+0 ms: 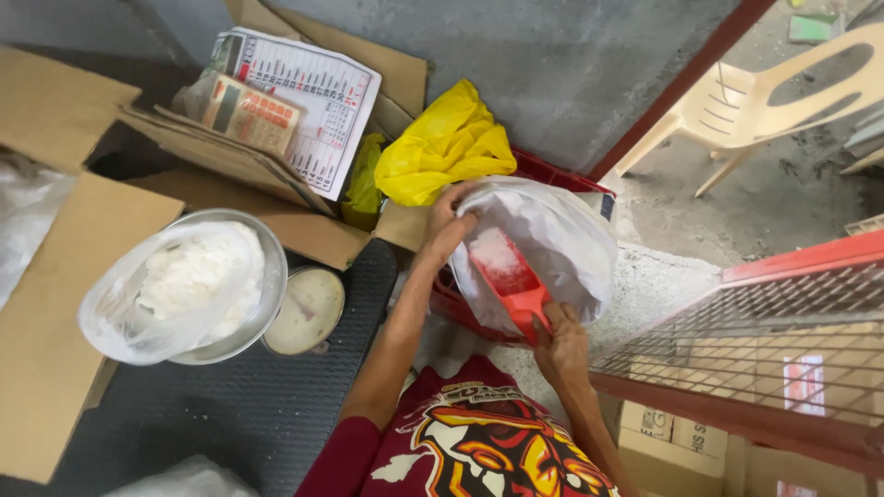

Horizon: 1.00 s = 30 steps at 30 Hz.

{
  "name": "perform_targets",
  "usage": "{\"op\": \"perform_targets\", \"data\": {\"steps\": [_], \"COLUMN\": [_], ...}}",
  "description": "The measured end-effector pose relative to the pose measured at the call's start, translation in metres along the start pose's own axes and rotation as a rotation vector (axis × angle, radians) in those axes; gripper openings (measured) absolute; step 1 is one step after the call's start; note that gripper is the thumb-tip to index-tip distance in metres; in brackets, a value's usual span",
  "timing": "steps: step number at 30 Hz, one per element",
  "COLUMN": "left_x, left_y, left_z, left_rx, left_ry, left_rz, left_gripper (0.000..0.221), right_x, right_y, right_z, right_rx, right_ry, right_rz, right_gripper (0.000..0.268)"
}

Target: Weighing white powder from a sack into a bowl using a red scoop on a scale.

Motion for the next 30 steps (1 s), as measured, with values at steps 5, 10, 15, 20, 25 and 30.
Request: {"op": "perform_targets", "data": {"steps": [5,10,15,20,25,30], "left_x": [-0.002,0.005,-0.003,-0.041,-0.092,-0.145], "left_y": [-0.029,-0.009,0.014,0.051,0.037,-0.005], "left_z": [0.014,0.019,0.033,0.052,0.086,0.142], "left_rx": [0.094,0.013,-0.407,-0.764,-0.914,-0.570], "left_ry": [0.304,0.424,0.291,-0.011,-0.261,-0.414], "left_rz": [-0.033,-0.025,0.283,0.321,0.309,0.288], "left_gripper": [0.056,0.055,0.046,0.040,0.035,0.031], "right_x": [-0.004,-0.003,-0.001,0.022,0.065,0.095], "right_y": [0.022,0.044,0.078,0.087,0.147,0.218], "right_z": [0.022,0.044,0.059,0.051,0.021,-0.020], "right_rx": [-0.040,-0.082,0.242,0.097,0.119,0.109], "right_ry": [0.083,0.160,0.326,0.346,0.425,0.552], "right_rz": [0.009,-0.036,-0.407,-0.003,0.192,0.454], "right_gripper": [0.014,0.025,0.020,0.015,0.016,0.017]}}
Point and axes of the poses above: each hand's wrist, its own x-axis towards the middle knuckle, its own z-axis out of the back of the hand, y = z × x, the point moved 5 cm from there along x, towards the middle knuckle, and after that the axes turned 7 degrees about x, right-handed, at the moved point
